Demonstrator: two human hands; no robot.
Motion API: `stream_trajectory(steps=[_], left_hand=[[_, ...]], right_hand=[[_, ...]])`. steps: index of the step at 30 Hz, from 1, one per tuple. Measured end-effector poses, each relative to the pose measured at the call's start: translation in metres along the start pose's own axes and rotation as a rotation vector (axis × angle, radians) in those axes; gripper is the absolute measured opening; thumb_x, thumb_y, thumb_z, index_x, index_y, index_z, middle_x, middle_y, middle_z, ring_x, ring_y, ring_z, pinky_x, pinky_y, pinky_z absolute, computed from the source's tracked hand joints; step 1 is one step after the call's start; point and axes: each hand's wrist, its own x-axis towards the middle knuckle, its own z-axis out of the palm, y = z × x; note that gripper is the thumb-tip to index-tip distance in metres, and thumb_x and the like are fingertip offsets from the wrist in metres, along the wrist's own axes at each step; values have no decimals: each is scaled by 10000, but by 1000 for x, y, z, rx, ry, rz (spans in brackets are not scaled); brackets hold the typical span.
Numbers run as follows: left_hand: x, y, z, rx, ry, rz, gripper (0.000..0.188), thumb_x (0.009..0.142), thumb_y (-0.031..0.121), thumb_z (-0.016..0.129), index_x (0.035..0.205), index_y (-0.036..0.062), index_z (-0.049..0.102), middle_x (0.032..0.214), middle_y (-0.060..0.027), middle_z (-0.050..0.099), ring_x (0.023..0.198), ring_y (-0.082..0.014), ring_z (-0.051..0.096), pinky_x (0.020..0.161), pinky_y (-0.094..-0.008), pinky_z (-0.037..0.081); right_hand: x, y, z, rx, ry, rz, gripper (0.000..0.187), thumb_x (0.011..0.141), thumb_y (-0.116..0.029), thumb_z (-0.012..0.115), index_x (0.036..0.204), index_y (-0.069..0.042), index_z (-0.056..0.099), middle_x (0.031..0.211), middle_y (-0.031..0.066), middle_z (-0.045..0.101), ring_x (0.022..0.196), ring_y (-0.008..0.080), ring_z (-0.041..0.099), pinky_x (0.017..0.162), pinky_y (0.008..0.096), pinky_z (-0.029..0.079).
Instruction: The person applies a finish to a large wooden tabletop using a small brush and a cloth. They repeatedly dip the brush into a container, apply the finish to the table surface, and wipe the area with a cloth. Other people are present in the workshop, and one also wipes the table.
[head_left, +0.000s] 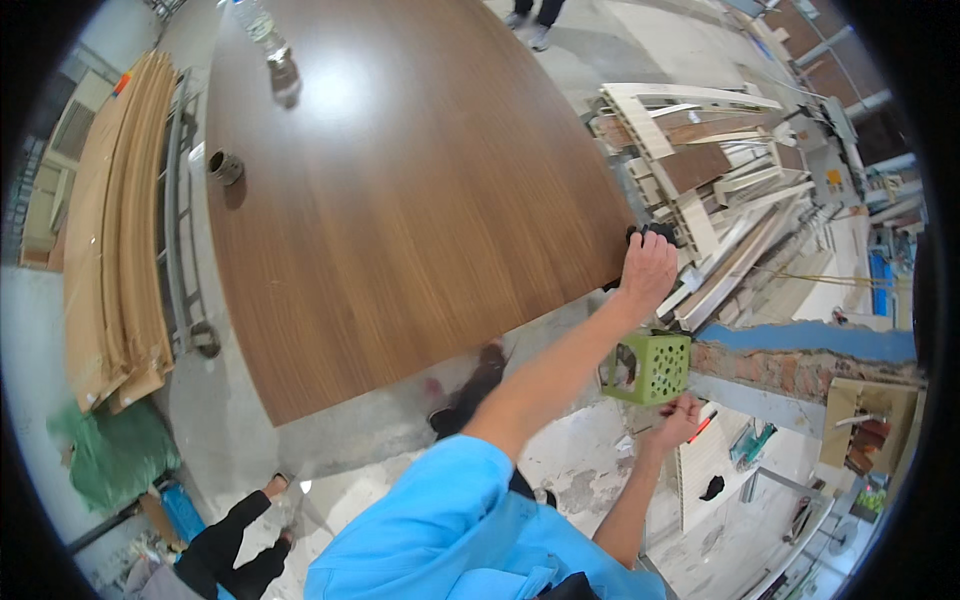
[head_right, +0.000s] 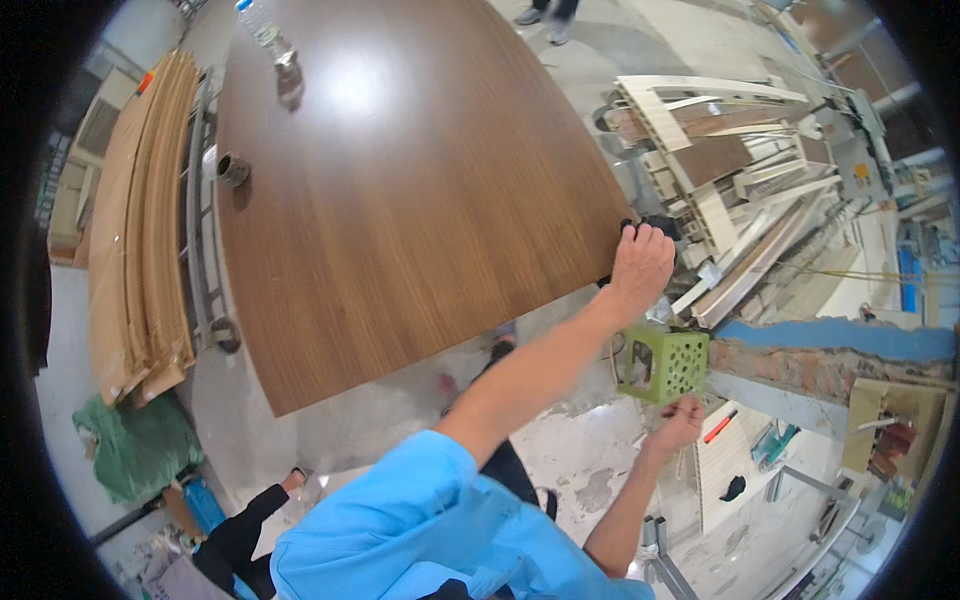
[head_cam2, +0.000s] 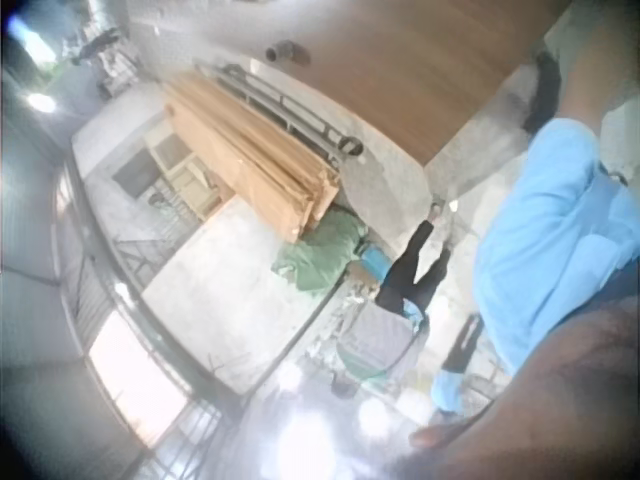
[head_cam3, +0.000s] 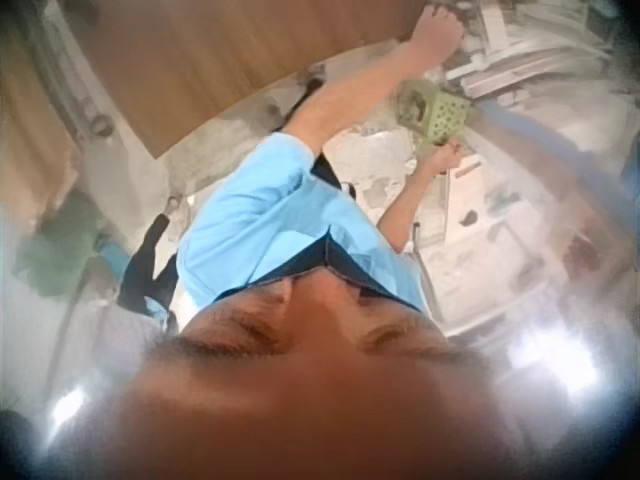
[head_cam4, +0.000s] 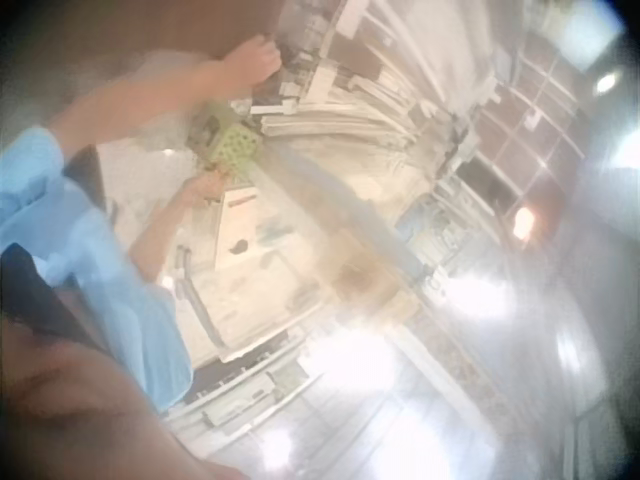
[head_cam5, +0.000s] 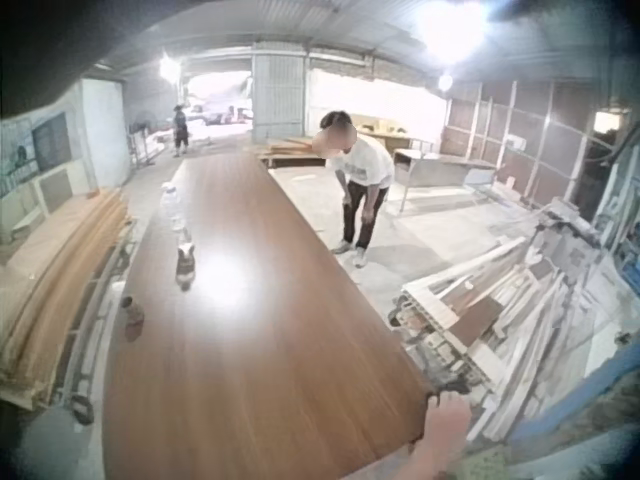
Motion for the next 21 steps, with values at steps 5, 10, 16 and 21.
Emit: stream_trajectory(steps=[5, 10, 16, 21], left_hand=[[-105, -137, -141, 176, -58, -232, 258, 704, 257, 753, 874, 114, 623, 831, -77, 602, 781, -283, 629, 664, -451, 507], [-240, -266, -340, 913, 285, -881, 231, 795, 148, 680, 1002, 80, 605, 844, -121, 613, 766, -331, 627, 675, -473, 488], [-129, -237, -260, 732, 240, -913, 119, 762, 187, 634, 811, 79, 637, 735, -125, 607, 665, -345, 613, 580, -485, 480], [-59, -150, -161, 495, 15, -513, 211, 691, 275, 687, 600, 122, 573, 686, -108, 571, 677, -276, 574, 583, -426, 405]], right_hand=[[83, -14, 14, -75, 8, 2, 101, 955, -115, 623, 1010, -36, 651, 713, -9, 552, 591, 69, 457, 518, 229, 354], [154, -32, 97, -45, -152, 70, 109, 984, -153, 622, 933, -56, 621, 703, -17, 516, 590, 73, 423, 507, 241, 346], [183, -80, 218, -107, -472, -32, 124, 987, -145, 617, 924, -37, 614, 698, -3, 508, 594, 86, 423, 512, 243, 354], [195, -108, 288, -72, -550, -94, 132, 994, -154, 613, 955, -27, 616, 691, 1, 497, 587, 86, 419, 506, 244, 357]])
